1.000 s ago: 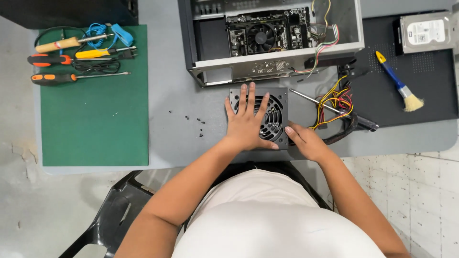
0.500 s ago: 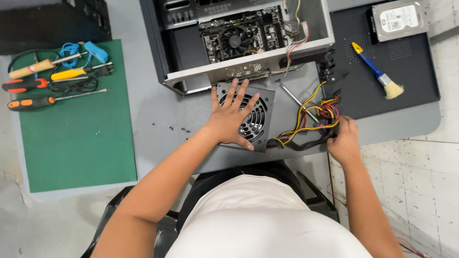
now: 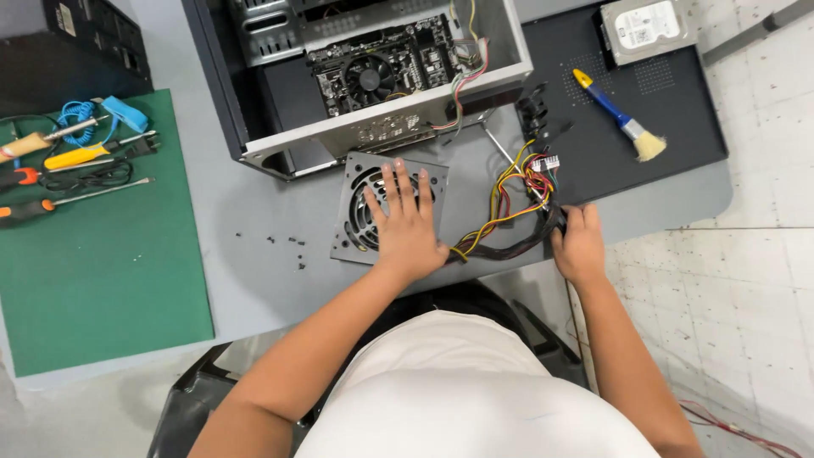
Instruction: Unscrewing, cleaning with a brush, and reassembling a PSU fan inside a computer case.
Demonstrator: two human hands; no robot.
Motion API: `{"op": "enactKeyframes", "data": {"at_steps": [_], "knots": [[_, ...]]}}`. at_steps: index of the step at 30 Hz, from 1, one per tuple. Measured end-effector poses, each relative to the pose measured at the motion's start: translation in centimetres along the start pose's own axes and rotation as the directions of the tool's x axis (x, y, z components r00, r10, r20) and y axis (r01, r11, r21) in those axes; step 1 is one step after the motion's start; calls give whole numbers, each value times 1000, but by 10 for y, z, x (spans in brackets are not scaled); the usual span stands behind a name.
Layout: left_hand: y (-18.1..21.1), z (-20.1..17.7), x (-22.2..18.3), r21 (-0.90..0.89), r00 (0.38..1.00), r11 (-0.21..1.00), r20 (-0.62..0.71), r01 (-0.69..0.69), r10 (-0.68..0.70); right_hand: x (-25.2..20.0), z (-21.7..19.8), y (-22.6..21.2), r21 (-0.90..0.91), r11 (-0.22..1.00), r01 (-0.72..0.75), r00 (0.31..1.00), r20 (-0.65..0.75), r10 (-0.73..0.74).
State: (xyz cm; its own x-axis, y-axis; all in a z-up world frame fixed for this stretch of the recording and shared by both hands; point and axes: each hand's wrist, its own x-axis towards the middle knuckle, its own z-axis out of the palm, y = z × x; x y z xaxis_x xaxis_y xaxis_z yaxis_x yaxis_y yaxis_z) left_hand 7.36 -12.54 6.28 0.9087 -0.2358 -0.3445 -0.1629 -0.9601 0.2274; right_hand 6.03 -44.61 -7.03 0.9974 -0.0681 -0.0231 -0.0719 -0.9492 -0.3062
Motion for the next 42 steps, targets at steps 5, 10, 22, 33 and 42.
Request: {"op": "enactKeyframes", "data": {"at_steps": [5, 10, 22, 33, 42], "knots": [[-2, 0, -8, 52, 999, 998, 39, -19, 17, 5, -65, -4, 56, 998, 16, 1000, 19, -17], [-8, 8, -16, 102, 968, 963, -20, -249, 252, -6, -120, 11, 117, 975, 191, 974, -149, -173], [-23, 24, 12, -10, 869, 870, 36, -493, 494, 6, -145, 49, 289, 949, 130, 990, 21, -142], [-14, 44, 3, -193, 912, 893, -134, -407, 387, -43, -119, 71, 272, 962, 31, 936, 329, -123], [6, 114, -11, 79, 744, 953, -608, -291, 278, -35, -172, 68, 280, 953, 118, 882, 411, -230]]}}
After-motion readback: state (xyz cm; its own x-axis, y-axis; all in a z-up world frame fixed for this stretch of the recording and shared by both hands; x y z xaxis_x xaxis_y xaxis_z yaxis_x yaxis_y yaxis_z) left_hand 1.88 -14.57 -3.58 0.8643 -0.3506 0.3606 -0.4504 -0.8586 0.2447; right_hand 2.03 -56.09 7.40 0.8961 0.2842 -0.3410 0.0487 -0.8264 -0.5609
